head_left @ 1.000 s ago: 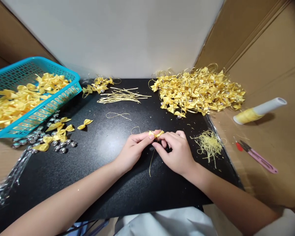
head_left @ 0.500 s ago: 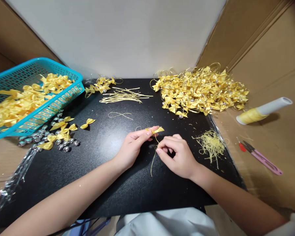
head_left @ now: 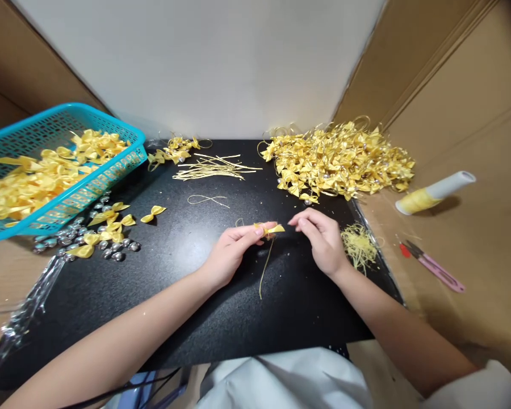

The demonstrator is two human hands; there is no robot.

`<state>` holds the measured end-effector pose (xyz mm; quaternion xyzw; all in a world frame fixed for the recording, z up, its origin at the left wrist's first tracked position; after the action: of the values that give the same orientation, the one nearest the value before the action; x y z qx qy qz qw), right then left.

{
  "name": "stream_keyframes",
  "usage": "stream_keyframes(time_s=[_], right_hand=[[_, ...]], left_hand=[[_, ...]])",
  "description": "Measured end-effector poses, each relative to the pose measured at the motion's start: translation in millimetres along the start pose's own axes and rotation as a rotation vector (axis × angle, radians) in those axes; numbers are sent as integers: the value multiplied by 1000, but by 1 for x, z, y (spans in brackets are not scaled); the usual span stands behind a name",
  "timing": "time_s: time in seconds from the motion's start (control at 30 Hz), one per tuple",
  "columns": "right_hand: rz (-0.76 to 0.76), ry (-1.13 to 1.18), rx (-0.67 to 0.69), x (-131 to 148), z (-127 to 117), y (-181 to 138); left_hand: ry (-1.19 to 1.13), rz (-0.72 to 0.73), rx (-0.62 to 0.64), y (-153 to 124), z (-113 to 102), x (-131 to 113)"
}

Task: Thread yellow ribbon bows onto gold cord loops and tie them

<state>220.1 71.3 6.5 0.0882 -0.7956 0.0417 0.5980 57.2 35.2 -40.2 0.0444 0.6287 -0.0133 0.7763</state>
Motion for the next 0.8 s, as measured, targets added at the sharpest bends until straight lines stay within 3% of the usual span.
stream_keyframes(time_s=[0.17,0.27,0.43,0.57,0.67,0.8], right_hand=[[354,285,449,-24,41,2],[529,431,560,-30,54,-5],[629,516,545,-29,58,-12],[591,483,460,-31,55,-11],[589,520,437,-34,53,-10],[652,767,464,-33,49,-5]], left_hand=[[58,45,203,1,15,-10],[86,67,290,0,21,-17],[236,92,435,-1,28,-26],[336,60,523,-5,32,-22],[344,20,517,-6,32,-15],[294,-42,468,-5,29,-5]])
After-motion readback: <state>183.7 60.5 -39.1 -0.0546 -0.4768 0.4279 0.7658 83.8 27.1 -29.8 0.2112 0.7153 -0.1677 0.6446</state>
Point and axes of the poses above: each hand's wrist, its own y-axis towards the middle knuckle, its own z-axis out of the palm, x = y × z, the point moved 8 cm from there along y, towards the middle knuckle, and after that the axes turned 14 degrees about z, right-handed, at the moved point
